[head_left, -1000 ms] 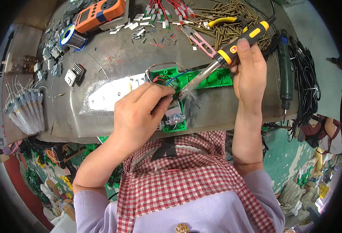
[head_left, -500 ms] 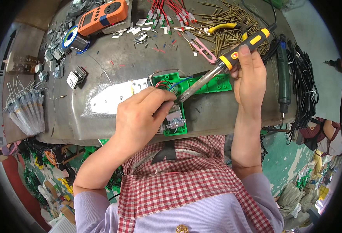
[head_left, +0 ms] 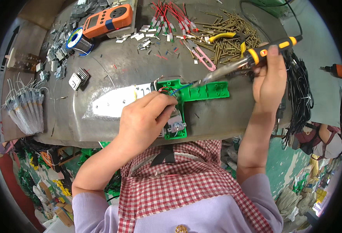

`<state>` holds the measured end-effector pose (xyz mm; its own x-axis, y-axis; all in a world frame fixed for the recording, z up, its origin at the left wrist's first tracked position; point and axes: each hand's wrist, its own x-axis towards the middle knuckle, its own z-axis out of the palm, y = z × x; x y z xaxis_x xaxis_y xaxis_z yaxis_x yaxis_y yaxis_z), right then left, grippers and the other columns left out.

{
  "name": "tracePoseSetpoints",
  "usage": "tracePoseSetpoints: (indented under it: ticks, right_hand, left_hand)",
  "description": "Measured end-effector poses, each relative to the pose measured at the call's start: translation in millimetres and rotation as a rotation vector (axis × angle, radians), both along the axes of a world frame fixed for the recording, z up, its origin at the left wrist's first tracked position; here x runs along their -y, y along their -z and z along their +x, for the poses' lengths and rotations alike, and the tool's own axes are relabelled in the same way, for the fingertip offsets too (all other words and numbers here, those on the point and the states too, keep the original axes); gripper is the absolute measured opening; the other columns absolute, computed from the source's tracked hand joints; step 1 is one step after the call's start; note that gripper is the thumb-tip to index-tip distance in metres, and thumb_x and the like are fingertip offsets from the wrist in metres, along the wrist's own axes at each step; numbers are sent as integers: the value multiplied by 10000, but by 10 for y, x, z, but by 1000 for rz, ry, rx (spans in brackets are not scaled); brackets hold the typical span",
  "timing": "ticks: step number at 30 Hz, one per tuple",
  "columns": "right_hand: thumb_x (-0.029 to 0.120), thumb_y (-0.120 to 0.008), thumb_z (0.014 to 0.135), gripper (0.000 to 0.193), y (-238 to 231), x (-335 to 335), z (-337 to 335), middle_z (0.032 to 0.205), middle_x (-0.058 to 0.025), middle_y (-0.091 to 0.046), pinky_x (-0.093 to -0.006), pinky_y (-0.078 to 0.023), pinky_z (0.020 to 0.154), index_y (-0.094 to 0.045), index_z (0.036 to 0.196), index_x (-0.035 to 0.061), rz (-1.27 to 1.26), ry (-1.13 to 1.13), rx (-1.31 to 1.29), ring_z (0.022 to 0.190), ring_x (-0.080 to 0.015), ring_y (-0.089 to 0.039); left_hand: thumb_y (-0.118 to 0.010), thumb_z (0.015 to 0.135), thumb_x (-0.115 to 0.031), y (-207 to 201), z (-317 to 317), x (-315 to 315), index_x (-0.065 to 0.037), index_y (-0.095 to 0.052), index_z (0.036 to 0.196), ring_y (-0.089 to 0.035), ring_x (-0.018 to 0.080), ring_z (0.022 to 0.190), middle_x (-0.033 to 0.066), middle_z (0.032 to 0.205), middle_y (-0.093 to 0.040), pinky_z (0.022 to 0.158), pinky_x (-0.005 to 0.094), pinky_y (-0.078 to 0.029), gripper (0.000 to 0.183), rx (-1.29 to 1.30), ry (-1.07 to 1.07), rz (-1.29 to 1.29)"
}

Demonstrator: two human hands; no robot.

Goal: The person assembles a handheld power tool by wiring components into the plastic casing, soldering connections with a soldering iron, closing the housing cover, and driving screws with an electric screwdriver.

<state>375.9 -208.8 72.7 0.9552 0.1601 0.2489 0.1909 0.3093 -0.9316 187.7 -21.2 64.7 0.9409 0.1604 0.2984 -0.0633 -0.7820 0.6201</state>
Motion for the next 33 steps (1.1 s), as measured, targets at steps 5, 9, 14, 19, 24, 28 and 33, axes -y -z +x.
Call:
tracePoseSetpoints:
  ticks: [5, 9, 14, 19, 24, 28, 33]
  right_hand:
    - [277, -579, 961, 250, -240, -262, 388, 855, -31, -636, -216, -425, 641, -580, 954, 27, -105, 6, 247, 688, -69, -536]
    - [207, -623, 936, 253, -351, -661, 676, 898, -38, -642, -236, -470, 721, -582, 1084, 5, -159, -5, 361, 776, -86, -576]
    - [172, -665, 897, 248, -362, -1276, 956, 866, -45, -664, -256, -482, 729, -620, 1083, 14, -276, 98, 594, 779, -103, -608]
    - [152, -680, 863, 252, -219, -1856, 1222, 880, -117, -690, -304, -508, 718, -625, 1075, 26, -329, 110, 659, 780, -192, -676]
    - [286, -591, 933, 282, -13, -1921, 1533, 837, -39, -665, -261, -494, 663, -644, 1023, 24, -814, -336, 260, 738, -104, -616]
    - [240, -578, 934, 237, -202, -1527, 1057, 804, -3, -632, -244, -469, 646, -646, 980, 18, -940, -926, 216, 702, -76, -556]
    - [198, -638, 888, 218, -318, -947, 439, 841, -35, -649, -252, -473, 728, -653, 985, 3, -1063, -1227, 201, 805, -107, -595]
  left_hand:
    - [-724, 724, -29, 76, -76, -47, -70, -655, 870, -613, 226, 619, 66, 790, -640, 563, 314, -492, 166, 45, -24, 37]
    - [-717, 733, -52, 42, -72, -22, -85, -653, 873, -639, 253, 686, 69, 791, -636, 591, 343, -514, 158, 22, 1, 10]
    - [-710, 743, -64, 57, -119, -1, -92, -649, 876, -638, 248, 679, 61, 791, -636, 578, 347, -516, 149, 37, 1, 1]
    - [-710, 757, -80, 60, -135, 13, -105, -643, 878, -631, 236, 654, 47, 761, -621, 564, 343, -515, 140, 34, 1, 15]
    - [-708, 757, -73, 64, -77, 13, -98, -640, 869, -635, 246, 670, 60, 764, -622, 578, 347, -518, 133, 29, 2, 26]
    - [-705, 739, -43, 50, -83, -28, -81, -640, 867, -638, 258, 680, 74, 783, -630, 584, 346, -516, 148, 37, -7, 9]
    - [-704, 730, -12, 32, -72, -41, -61, -638, 868, -637, 256, 673, 76, 790, -635, 577, 338, -508, 161, -8, -2, 6]
